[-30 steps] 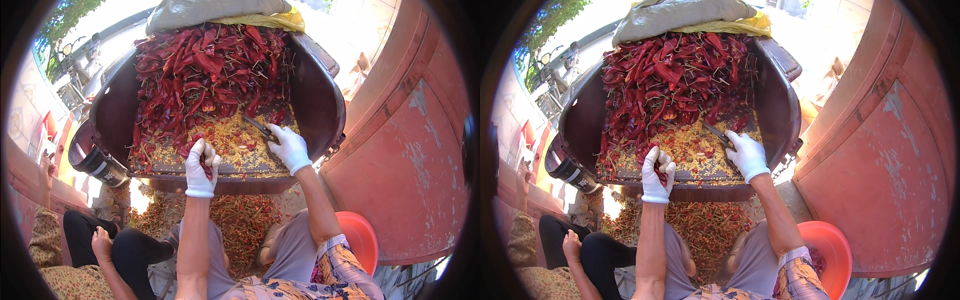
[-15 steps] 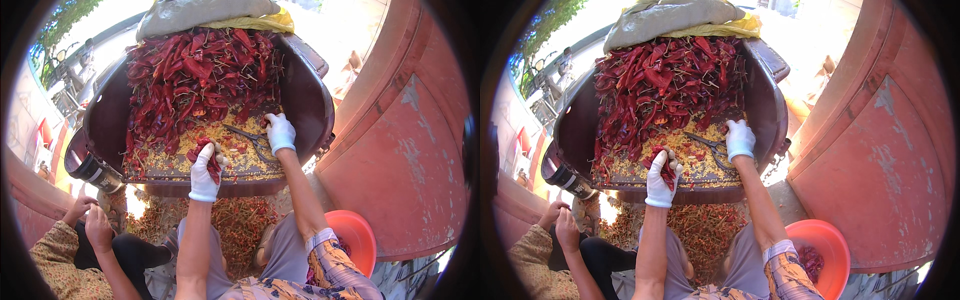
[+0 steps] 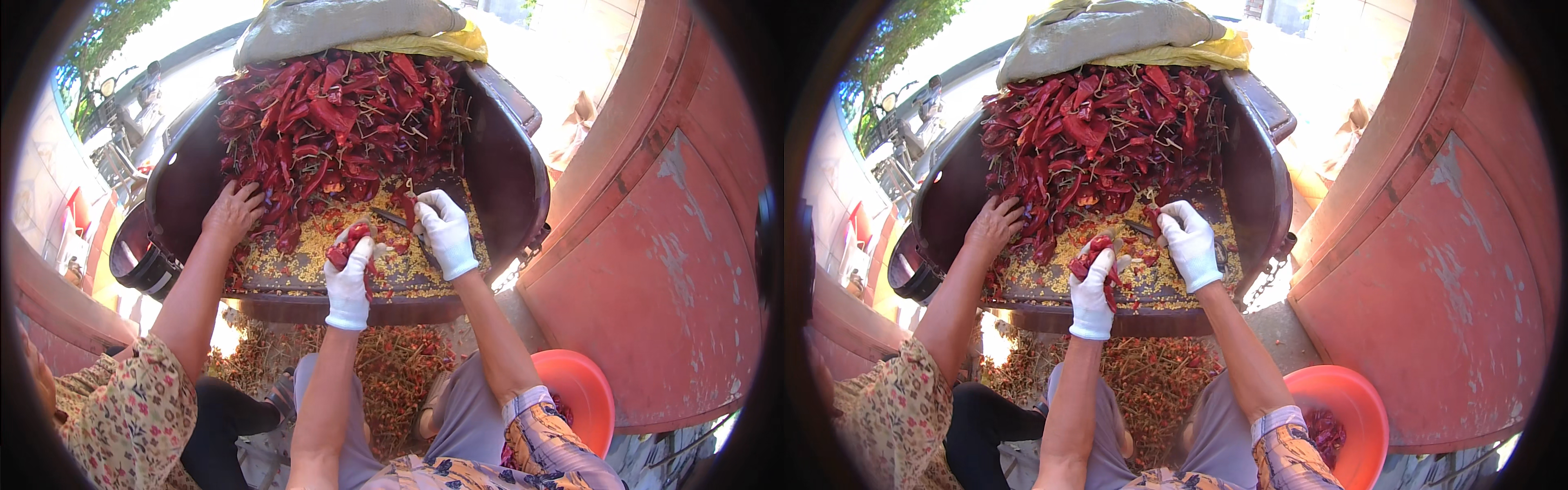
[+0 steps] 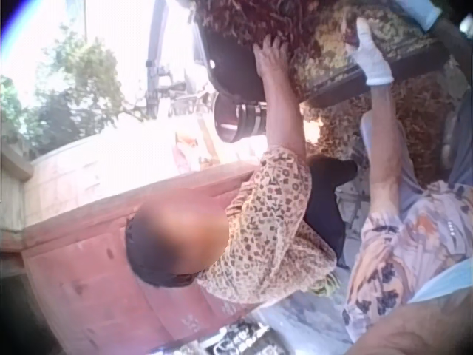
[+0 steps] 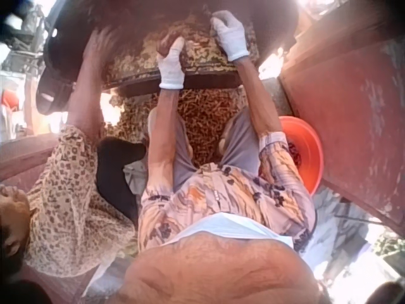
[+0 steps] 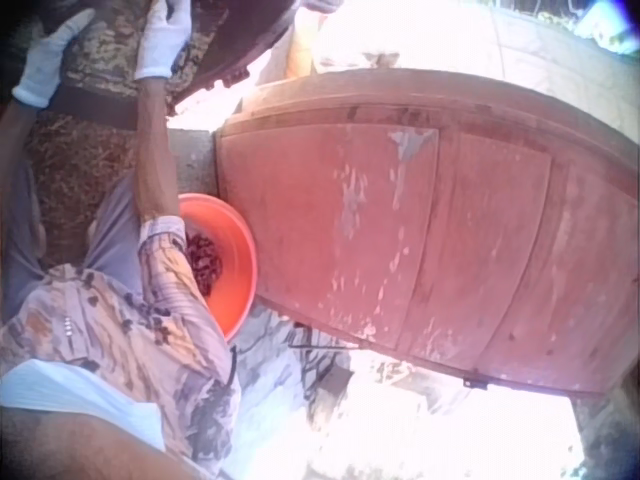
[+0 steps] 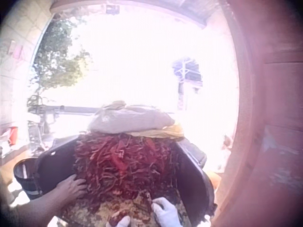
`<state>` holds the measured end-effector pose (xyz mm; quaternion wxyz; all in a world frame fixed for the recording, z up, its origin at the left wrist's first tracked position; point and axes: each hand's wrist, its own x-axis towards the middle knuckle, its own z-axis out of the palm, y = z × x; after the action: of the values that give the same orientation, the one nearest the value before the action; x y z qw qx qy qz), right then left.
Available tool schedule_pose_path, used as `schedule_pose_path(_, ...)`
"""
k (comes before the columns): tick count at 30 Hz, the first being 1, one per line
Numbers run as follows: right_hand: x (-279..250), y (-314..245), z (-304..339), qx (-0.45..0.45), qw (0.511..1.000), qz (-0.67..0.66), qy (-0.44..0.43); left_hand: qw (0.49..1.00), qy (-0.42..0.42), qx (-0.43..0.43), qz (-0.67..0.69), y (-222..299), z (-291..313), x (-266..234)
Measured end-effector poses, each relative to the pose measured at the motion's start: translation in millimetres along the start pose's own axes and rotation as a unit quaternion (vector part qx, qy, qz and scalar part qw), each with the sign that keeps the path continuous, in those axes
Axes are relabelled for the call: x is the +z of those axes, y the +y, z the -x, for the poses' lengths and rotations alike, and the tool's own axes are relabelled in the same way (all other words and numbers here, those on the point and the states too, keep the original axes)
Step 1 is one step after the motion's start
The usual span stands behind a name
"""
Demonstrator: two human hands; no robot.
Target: The person uses scissors to cut the stems off red chili peppers and drops the processed peppers into a container.
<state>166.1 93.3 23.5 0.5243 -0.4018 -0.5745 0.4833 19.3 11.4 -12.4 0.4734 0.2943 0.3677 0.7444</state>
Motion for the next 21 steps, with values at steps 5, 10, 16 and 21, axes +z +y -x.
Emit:
schedule_pose_path(5,16.2,-8.8,24.5,0.114,0.982,-0.049,-0.142,0.997,-0.017,0.041,-0.064,-1.7,3.7,10.5)
schedule_pose_path(10,21.5,0.7,29.8,-0.012,0.99,0.053,-0.134,0.998,-0.025,0.014,-0.05,-0.9,-4.6,-1.8)
schedule_pose_path(16,37.9,4.0,39.6,-0.196,0.97,0.143,-0.01,0.999,-0.051,-0.001,-0.018,8.1,2.1,9.9)
schedule_pose_path(21,37.8,-22.4,45.5,0.066,0.987,-0.094,-0.11,0.999,0.031,-0.03,0.025,3.0,-1.7,3.7)
